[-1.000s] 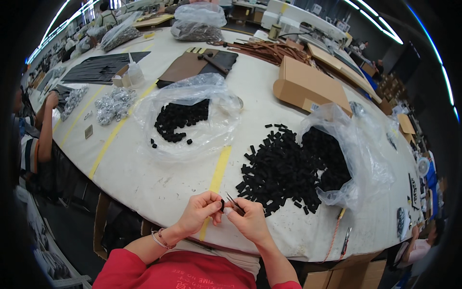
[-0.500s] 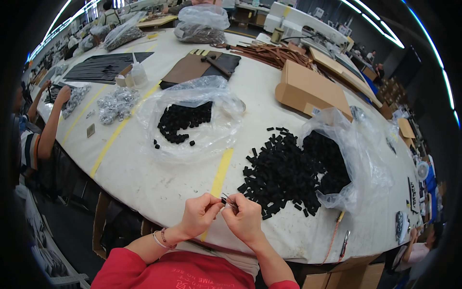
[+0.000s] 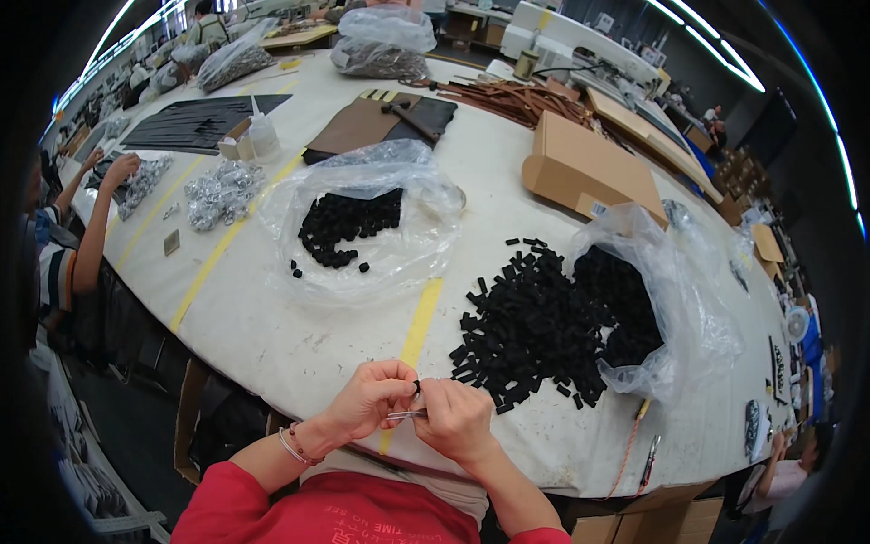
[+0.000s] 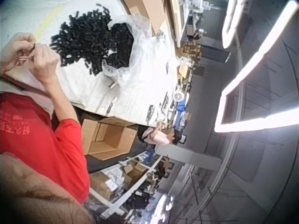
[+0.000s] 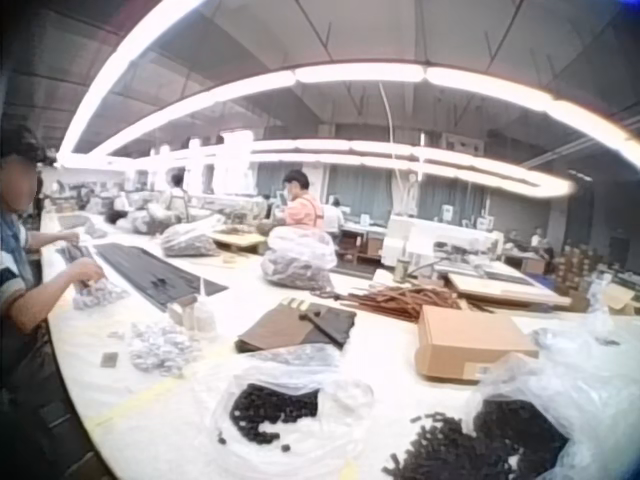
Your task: The person folds small black strips into loops by hand and works on them using a small tool, handling the pieces one at a time.
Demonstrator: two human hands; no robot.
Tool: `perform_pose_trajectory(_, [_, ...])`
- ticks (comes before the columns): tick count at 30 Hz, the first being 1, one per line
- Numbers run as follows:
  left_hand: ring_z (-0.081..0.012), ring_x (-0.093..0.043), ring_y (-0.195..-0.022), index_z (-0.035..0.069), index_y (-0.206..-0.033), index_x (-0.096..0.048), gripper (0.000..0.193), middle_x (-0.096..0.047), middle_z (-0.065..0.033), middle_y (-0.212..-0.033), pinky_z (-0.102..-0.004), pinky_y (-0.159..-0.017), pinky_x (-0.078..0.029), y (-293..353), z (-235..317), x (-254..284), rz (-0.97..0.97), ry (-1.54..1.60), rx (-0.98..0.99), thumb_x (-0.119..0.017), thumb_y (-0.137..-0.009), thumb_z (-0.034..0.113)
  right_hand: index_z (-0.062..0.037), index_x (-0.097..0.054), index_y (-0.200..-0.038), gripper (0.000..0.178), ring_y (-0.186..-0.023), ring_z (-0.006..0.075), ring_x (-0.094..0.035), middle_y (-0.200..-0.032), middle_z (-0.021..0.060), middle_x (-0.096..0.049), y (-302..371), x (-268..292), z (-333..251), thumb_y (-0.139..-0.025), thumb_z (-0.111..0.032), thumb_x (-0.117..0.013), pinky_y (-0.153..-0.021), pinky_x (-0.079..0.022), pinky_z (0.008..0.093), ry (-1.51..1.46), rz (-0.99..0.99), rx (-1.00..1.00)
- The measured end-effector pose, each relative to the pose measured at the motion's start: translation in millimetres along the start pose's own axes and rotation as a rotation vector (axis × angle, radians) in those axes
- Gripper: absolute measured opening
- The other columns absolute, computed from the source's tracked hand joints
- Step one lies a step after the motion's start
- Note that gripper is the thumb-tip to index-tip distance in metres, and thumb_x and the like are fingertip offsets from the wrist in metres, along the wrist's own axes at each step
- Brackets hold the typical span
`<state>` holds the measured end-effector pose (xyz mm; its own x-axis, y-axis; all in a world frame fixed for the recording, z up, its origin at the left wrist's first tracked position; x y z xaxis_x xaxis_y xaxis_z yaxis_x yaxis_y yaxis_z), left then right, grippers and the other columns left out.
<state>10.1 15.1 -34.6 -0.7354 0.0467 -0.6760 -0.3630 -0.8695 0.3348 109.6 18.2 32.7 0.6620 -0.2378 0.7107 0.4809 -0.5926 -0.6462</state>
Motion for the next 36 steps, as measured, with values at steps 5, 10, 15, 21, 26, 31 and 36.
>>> perform_pose_trajectory(5, [-0.0090,-0.044,-0.040,0.003,-0.087,-0.050,0.008,-0.050,-0.0030,-0.061,-0.0201,-0.035,-0.031,-1.5,-3.9,3.9,-0.091,0.048,-0.028,-0.052,-0.081,0.007,-0.0010,-0.054,-0.076,0.011,-0.044,0.0062,-0.044,-0.056,0.0005,-0.051,6.4,-10.0,23.8,-0.067,-0.002,-0.060,-0.039,-0.033,0.0214,-0.581,-0.099,-0.446])
perform_pose_trajectory(10, [-0.0081,-0.048,-0.042,0.002,-0.085,-0.049,0.006,-0.052,-0.0027,-0.062,-0.0186,-0.036,-0.036,3.9,6.8,-4.3,-0.138,-0.170,-0.090,-0.050,-0.082,0.008,0.0002,-0.055,-0.082,0.011,-0.045,0.0032,-0.042,-0.058,-0.0021,-0.049,18.6,-31.0,39.4,-0.080,-0.010,-0.054,-0.041,-0.029,0.0160,-1.203,-0.248,-1.006])
perform_pose_trajectory(15, [-0.0091,-0.054,-0.048,-0.001,-0.086,-0.050,0.007,-0.055,-0.0060,-0.065,-0.0186,-0.038,-0.040,2.6,15.1,0.4,-0.097,-0.345,-0.140,-0.050,-0.081,0.004,-0.0015,-0.054,-0.080,0.009,-0.045,0.0039,-0.042,-0.061,-0.0008,-0.050,24.6,-39.1,41.8,-0.078,-0.010,-0.056,-0.038,-0.026,0.0161,-1.376,-0.248,-1.066])
perform_pose_trajectory(21, [-0.0073,-0.052,-0.046,0.000,-0.080,-0.052,0.005,-0.054,-0.0037,-0.062,-0.0174,-0.038,-0.040,2.5,18.7,1.0,-0.110,-0.412,-0.090,-0.053,-0.079,0.005,-0.0021,-0.053,-0.077,0.009,-0.046,0.0036,-0.041,-0.063,-0.0007,-0.050,27.2,-51.1,39.3,-0.069,-0.005,-0.057,-0.039,-0.026,0.0155,-1.666,-0.357,-1.013])
perform_pose_trajectory(26, [-0.0060,-0.052,-0.045,0.000,-0.079,-0.052,0.004,-0.054,-0.0034,-0.061,-0.0183,-0.038,-0.038,-2.7,14.7,3.1,-0.136,-0.437,-0.137,-0.053,-0.077,0.004,-0.0032,-0.052,-0.071,0.008,-0.049,0.0026,-0.040,-0.061,-0.0021,-0.049,27.3,-51.6,39.9,-0.065,-0.002,-0.058,-0.040,-0.027,0.0166,-1.578,-0.401,-0.981])
perform_pose_trajectory(31, [-0.0096,-0.052,-0.047,-0.001,-0.077,-0.050,0.007,-0.055,-0.0044,-0.060,-0.0241,-0.041,-0.040,6.0,29.5,-14.9,0.126,-1.193,-0.871,-0.056,-0.073,0.000,-0.0021,-0.048,-0.064,0.009,-0.048,0.0023,-0.035,-0.056,-0.0022,-0.047,19.6,-47.7,48.5,-0.065,-0.002,-0.056,-0.042,-0.027,0.0187,-1.037,-0.253,-0.813])
perform_pose_trajectory(36, [-0.0125,-0.054,-0.051,0.000,-0.076,-0.048,0.008,-0.053,-0.0084,-0.063,-0.0285,-0.044,-0.043,14.8,25.6,-25.7,0.174,-1.471,-1.194,-0.054,-0.071,-0.001,-0.0004,-0.046,-0.071,0.008,-0.050,0.0010,-0.035,-0.052,-0.0034,-0.043,3.1,-33.3,37.1,-0.068,0.002,-0.053,-0.043,-0.027,0.0181,-0.649,-0.124,-0.648])
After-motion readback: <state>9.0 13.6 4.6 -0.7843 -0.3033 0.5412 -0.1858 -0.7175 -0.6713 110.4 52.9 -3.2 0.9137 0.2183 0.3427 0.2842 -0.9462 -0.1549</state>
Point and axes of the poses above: each hand's wrist, its own y-axis away from the middle knuckle, its own x-axis out of the back of the hand, z = x × y, the point moved 6 cm from there along -y, towards the middle knuckle
